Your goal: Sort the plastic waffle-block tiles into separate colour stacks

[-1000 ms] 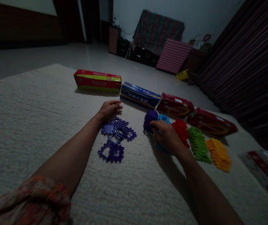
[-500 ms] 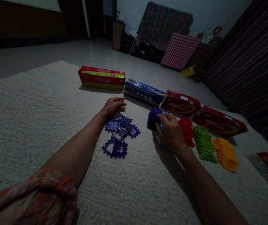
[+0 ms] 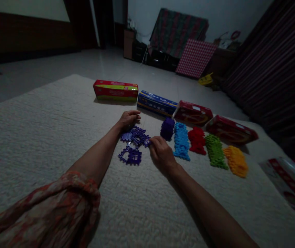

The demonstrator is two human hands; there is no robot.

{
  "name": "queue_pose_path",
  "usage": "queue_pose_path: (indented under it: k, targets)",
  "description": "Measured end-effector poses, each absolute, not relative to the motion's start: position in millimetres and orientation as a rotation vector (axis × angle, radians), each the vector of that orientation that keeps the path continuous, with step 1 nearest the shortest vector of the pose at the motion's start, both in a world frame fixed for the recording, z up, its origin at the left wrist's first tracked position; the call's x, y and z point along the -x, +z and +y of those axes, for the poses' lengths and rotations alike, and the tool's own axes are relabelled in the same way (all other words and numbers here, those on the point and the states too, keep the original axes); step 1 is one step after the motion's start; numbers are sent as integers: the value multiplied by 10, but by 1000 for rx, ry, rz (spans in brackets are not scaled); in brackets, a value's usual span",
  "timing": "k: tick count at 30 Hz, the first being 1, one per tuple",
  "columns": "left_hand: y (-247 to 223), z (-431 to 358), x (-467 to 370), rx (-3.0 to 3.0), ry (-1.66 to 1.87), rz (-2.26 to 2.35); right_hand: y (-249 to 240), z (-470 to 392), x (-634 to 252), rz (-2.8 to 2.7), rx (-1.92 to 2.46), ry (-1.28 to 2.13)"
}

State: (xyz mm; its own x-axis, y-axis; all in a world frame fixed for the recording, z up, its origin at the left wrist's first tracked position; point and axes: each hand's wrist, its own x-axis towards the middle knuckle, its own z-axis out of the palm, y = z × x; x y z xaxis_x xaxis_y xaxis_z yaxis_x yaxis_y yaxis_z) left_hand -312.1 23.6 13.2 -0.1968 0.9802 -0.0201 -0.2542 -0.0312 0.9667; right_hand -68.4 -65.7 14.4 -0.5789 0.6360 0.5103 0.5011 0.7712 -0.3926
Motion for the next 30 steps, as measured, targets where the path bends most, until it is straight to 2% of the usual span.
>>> queue_pose_path:
  k: [8, 18, 30]
  targets:
    - [111, 33, 3048, -1031, 1420, 1219, 74, -885, 842, -2255, 1175, 298]
    - [159, -274, 2853, -1138, 1414, 1326, 123, -890, 813, -2125, 1126, 418]
    - [18, -148, 2843, -1194, 1427, 1394, 37, -882, 796, -2148, 1092, 402]
